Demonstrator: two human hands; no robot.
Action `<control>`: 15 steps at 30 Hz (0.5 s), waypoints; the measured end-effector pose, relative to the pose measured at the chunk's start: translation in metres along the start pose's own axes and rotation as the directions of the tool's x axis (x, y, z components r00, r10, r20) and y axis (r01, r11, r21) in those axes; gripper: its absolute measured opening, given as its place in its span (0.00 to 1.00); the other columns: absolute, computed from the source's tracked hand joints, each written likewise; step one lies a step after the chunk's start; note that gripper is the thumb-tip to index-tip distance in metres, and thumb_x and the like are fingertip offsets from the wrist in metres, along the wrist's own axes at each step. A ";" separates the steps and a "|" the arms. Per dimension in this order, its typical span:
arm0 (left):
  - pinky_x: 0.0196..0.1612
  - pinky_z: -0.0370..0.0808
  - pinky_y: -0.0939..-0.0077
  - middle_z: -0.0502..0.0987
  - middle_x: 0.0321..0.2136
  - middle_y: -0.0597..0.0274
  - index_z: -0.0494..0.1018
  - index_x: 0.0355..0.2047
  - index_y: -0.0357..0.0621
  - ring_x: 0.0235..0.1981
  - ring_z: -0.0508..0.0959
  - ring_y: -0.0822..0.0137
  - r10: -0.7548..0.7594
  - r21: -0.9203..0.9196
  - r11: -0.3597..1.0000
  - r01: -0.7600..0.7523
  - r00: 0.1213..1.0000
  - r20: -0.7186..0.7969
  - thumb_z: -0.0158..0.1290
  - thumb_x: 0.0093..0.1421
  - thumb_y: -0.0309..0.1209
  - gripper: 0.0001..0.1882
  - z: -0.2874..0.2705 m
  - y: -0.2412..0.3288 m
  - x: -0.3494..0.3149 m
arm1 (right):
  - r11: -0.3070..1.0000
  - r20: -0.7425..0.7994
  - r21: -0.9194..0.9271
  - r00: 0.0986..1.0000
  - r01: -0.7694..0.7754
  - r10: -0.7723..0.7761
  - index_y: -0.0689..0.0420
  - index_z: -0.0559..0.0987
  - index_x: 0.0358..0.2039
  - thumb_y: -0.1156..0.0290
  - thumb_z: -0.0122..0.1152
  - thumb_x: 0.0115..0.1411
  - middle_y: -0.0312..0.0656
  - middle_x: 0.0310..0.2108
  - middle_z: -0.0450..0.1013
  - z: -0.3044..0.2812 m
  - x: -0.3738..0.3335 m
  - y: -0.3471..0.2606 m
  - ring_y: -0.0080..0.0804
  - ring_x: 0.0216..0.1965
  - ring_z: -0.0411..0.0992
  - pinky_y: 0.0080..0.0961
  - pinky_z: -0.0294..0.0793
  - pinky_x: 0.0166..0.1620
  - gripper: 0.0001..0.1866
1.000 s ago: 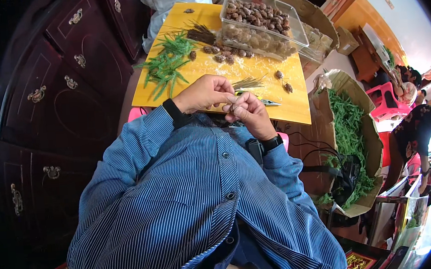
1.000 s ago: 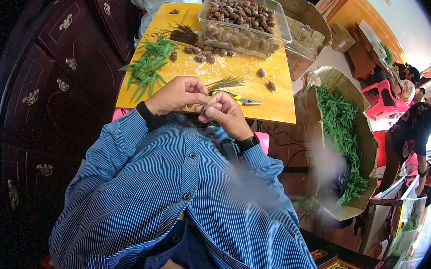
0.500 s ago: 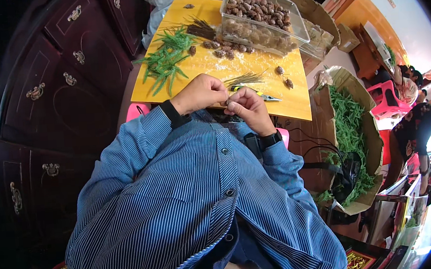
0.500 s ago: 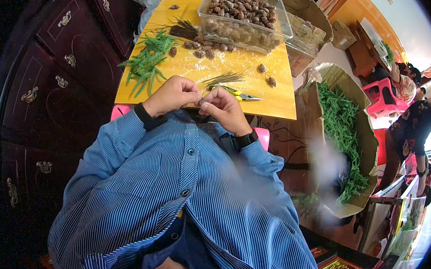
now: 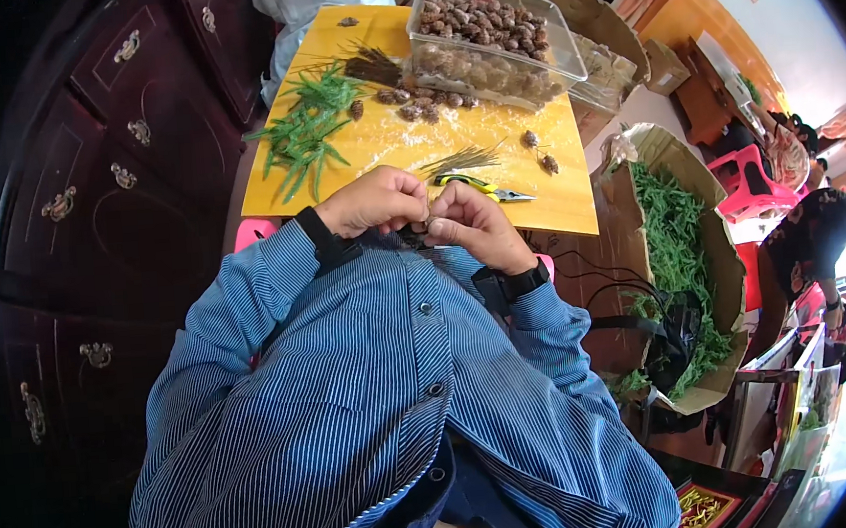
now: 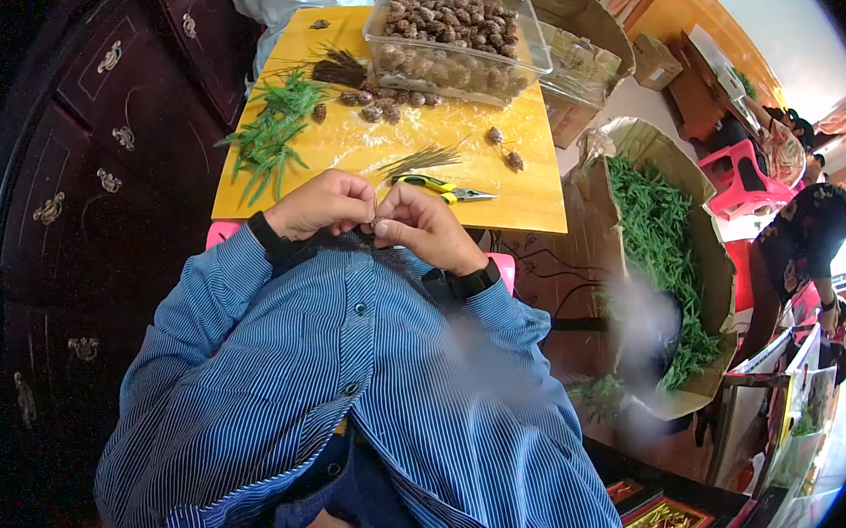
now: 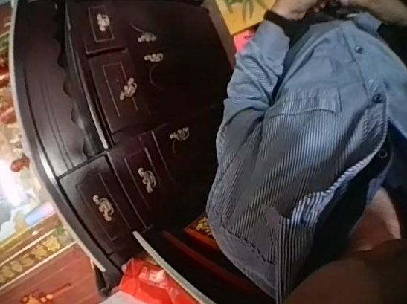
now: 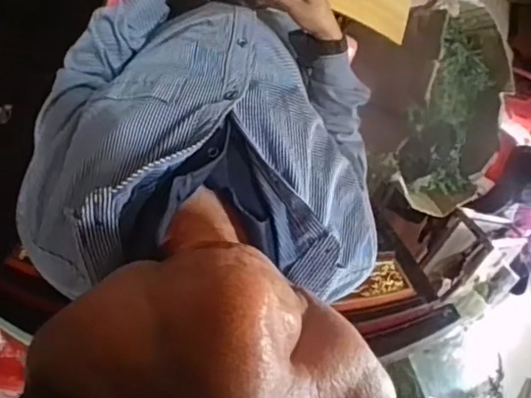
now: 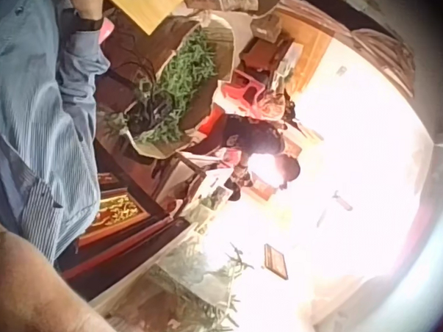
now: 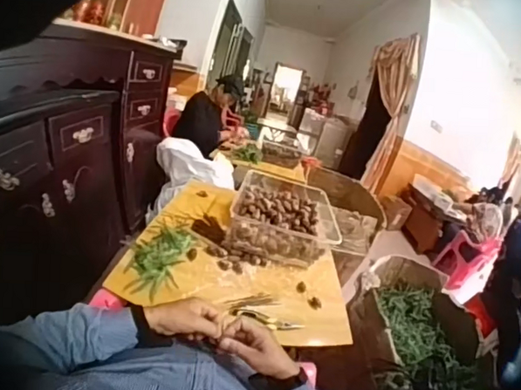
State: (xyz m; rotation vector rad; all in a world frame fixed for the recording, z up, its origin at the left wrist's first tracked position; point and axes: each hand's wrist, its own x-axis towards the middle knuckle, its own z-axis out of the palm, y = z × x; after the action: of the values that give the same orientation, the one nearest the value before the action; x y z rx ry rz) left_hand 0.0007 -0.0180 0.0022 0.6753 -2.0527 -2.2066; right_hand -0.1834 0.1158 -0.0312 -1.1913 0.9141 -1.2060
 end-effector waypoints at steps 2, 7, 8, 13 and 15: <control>0.22 0.64 0.87 0.74 0.20 0.71 0.75 0.27 0.44 0.18 0.68 0.82 0.014 0.006 1.000 -0.014 1.000 0.021 0.56 0.57 0.30 0.04 0.002 0.005 0.002 | 0.998 0.001 0.068 1.000 0.003 -0.003 0.58 0.70 0.40 0.74 0.58 0.68 0.42 0.40 0.78 0.000 -0.003 -0.004 0.25 0.39 0.77 0.21 0.79 0.45 0.06; 0.24 0.65 0.87 0.75 0.21 0.71 0.77 0.30 0.43 0.19 0.69 0.82 0.087 0.033 0.995 -0.089 0.994 0.066 0.58 0.58 0.31 0.05 0.012 0.024 0.008 | 0.984 0.009 0.178 1.000 -0.003 0.002 0.57 0.71 0.41 0.72 0.59 0.67 0.45 0.40 0.79 -0.009 -0.016 -0.011 0.26 0.35 0.78 0.20 0.79 0.42 0.07; 0.24 0.66 0.86 0.75 0.21 0.71 0.77 0.30 0.42 0.20 0.69 0.82 0.100 0.029 0.994 -0.102 0.992 0.075 0.58 0.58 0.31 0.06 0.017 0.029 0.011 | 0.984 0.004 0.177 1.000 0.000 0.000 0.57 0.71 0.41 0.72 0.59 0.67 0.45 0.40 0.79 -0.011 -0.021 -0.013 0.26 0.35 0.78 0.20 0.79 0.42 0.07; 0.33 0.75 0.73 0.78 0.29 0.64 0.77 0.37 0.41 0.29 0.76 0.70 0.494 0.569 0.721 -0.396 0.870 -0.020 0.63 0.56 0.35 0.13 0.025 0.021 0.047 | 0.980 -0.326 0.172 0.944 0.101 -0.040 0.57 0.72 0.43 0.74 0.60 0.66 0.46 0.40 0.79 -0.024 -0.051 -0.035 0.25 0.32 0.78 0.19 0.78 0.40 0.08; 0.37 0.75 0.68 0.77 0.33 0.62 0.76 0.40 0.42 0.34 0.77 0.66 0.537 0.732 0.561 -0.387 0.843 0.034 0.64 0.54 0.35 0.16 0.032 0.015 0.054 | 0.967 -0.472 0.167 0.877 0.190 -0.091 0.58 0.73 0.44 0.76 0.59 0.66 0.47 0.41 0.79 -0.028 -0.060 -0.041 0.24 0.32 0.77 0.20 0.77 0.39 0.07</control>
State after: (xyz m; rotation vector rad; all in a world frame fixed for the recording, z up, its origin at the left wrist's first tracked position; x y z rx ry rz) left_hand -0.0634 -0.0072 0.0023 0.2712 -2.5717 -0.9595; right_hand -0.2290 0.1715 -0.0003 -0.8213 1.0273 -1.7080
